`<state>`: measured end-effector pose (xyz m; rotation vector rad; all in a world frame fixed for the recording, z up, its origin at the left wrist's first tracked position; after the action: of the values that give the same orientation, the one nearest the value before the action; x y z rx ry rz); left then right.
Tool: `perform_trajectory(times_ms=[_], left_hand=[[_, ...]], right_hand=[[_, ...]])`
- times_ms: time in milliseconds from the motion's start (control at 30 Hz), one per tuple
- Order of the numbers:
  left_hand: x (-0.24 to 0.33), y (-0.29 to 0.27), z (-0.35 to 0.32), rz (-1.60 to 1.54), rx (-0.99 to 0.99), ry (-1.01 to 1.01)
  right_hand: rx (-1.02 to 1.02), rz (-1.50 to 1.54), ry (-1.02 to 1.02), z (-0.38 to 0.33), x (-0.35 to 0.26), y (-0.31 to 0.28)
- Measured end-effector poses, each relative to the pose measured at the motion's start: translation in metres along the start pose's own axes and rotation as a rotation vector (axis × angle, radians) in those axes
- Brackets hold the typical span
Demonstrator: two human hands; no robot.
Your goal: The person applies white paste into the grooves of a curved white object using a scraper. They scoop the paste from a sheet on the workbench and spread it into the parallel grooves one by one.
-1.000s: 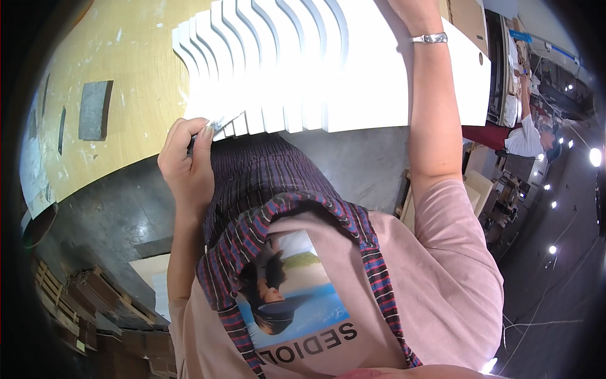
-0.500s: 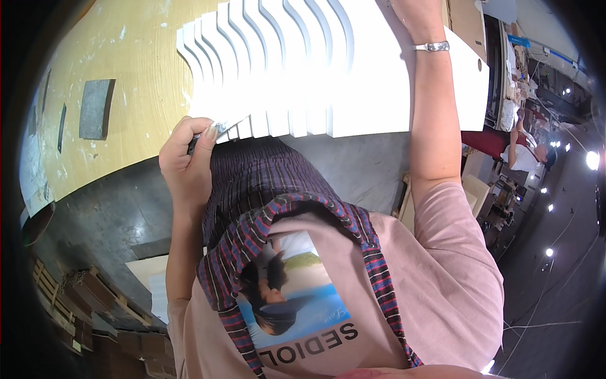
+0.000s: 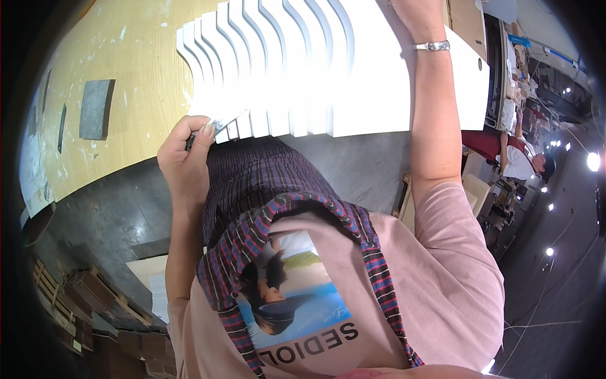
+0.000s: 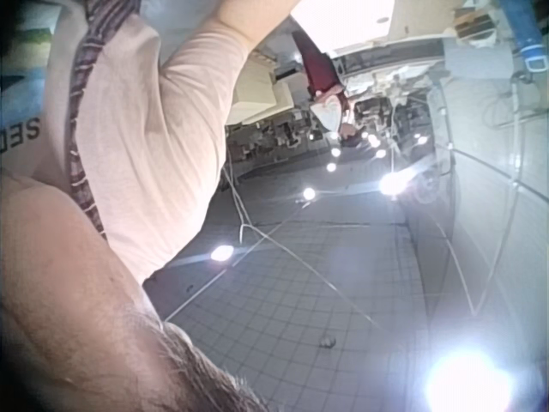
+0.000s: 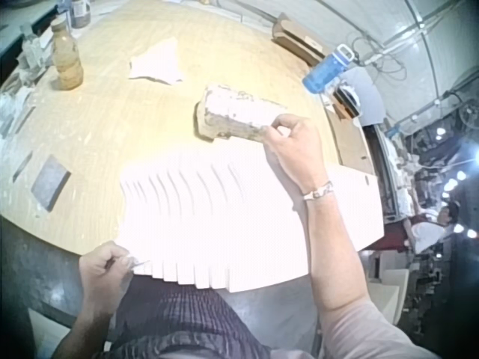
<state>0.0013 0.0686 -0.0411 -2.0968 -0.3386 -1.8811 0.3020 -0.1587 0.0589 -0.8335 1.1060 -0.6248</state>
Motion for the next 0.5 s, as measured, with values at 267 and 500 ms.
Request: perform_trajectory(times_ms=[267, 500], left_hand=[[0.002, 0.003, 0.006, 0.056, -0.026, 0.026], [0.006, 0.009, 0.019, 0.009, -0.051, -0.032]], right_hand=[[-0.002, -0.005, -0.032, 0.001, 0.000, 0.000], [-0.004, 0.007, -0.019, 0.000, -0.001, 0.000]])
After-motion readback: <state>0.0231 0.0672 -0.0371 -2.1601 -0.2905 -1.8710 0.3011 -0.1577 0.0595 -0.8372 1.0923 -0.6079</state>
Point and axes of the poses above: each hand's wrist, its own z-axis towards the middle knuckle, its own y-axis out of the palm, x = y × z, the point moved 2 cm from there along z, towards the middle knuckle, and after that the axes turned 5 degrees about y, right-handed, at the moved point
